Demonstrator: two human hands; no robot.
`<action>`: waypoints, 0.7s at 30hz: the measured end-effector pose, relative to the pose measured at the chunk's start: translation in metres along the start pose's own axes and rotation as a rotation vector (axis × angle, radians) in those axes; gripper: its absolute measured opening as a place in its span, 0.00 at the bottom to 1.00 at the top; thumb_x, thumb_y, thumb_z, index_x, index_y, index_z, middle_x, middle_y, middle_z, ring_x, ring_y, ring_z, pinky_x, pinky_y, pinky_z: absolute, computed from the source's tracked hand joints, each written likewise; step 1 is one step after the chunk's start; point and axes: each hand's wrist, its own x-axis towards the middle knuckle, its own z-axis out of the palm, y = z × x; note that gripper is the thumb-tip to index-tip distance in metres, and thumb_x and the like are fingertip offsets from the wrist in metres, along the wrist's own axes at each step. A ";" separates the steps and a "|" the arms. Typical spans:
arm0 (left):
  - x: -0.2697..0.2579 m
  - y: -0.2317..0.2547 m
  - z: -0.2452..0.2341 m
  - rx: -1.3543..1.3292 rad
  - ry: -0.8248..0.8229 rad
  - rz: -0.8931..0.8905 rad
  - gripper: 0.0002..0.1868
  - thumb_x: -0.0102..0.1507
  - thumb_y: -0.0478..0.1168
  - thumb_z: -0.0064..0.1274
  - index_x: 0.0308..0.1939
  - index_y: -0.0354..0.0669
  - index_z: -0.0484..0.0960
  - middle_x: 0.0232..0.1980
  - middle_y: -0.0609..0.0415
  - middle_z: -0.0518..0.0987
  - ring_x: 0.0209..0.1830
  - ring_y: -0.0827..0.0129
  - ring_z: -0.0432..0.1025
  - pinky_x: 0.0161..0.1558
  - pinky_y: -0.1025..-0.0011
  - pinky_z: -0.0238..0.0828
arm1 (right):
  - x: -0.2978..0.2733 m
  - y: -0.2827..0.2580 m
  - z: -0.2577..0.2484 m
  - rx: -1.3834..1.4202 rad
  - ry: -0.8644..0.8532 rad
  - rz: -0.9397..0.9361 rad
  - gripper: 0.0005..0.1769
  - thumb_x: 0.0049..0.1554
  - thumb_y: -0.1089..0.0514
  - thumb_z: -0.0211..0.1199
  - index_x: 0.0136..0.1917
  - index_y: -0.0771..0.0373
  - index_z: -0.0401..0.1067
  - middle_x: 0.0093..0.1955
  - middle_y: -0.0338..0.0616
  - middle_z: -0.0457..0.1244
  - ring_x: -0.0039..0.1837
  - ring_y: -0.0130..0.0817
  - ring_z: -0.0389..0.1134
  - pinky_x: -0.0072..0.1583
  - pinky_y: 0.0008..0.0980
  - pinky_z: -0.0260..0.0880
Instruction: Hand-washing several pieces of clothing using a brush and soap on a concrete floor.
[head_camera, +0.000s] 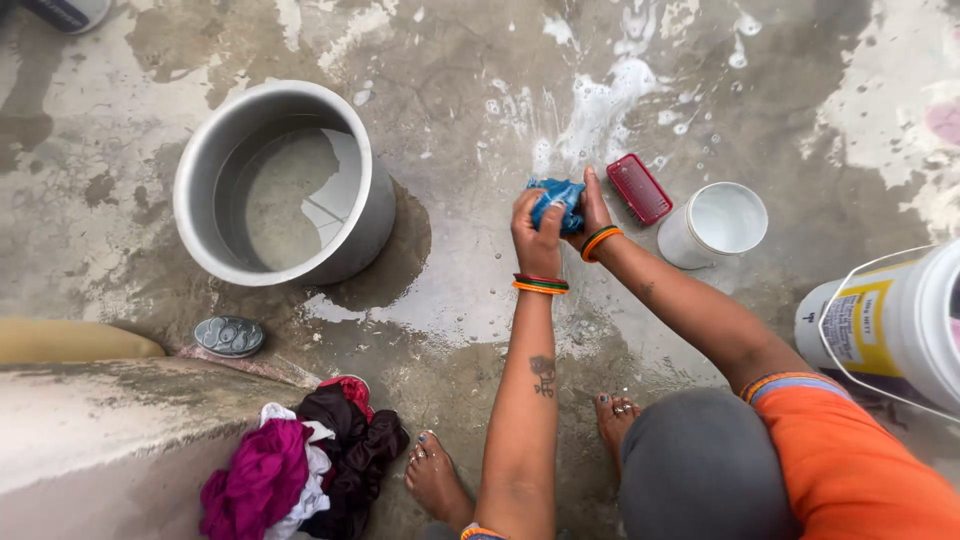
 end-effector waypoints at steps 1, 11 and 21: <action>0.005 0.006 -0.002 -0.035 0.126 0.010 0.19 0.67 0.48 0.57 0.53 0.37 0.78 0.53 0.50 0.74 0.51 0.65 0.70 0.54 0.67 0.69 | -0.019 -0.013 0.028 -0.027 -0.053 0.017 0.40 0.60 0.23 0.48 0.56 0.61 0.73 0.54 0.48 0.68 0.56 0.42 0.70 0.60 0.44 0.73; 0.001 0.086 0.001 -0.770 0.492 -0.353 0.33 0.69 0.52 0.53 0.69 0.28 0.72 0.64 0.37 0.73 0.58 0.54 0.71 0.56 0.61 0.70 | -0.134 -0.032 0.181 -0.936 -0.325 -0.435 0.19 0.65 0.44 0.61 0.57 0.61 0.69 0.57 0.44 0.63 0.60 0.27 0.63 0.64 0.29 0.66; -0.021 0.103 0.012 -1.057 0.349 -0.256 0.37 0.77 0.59 0.39 0.72 0.25 0.61 0.59 0.44 0.70 0.57 0.60 0.68 0.61 0.61 0.67 | -0.244 -0.033 0.225 -1.292 -0.152 -0.533 0.26 0.63 0.45 0.61 0.71 0.56 0.73 0.64 0.48 0.70 0.59 0.29 0.71 0.63 0.30 0.71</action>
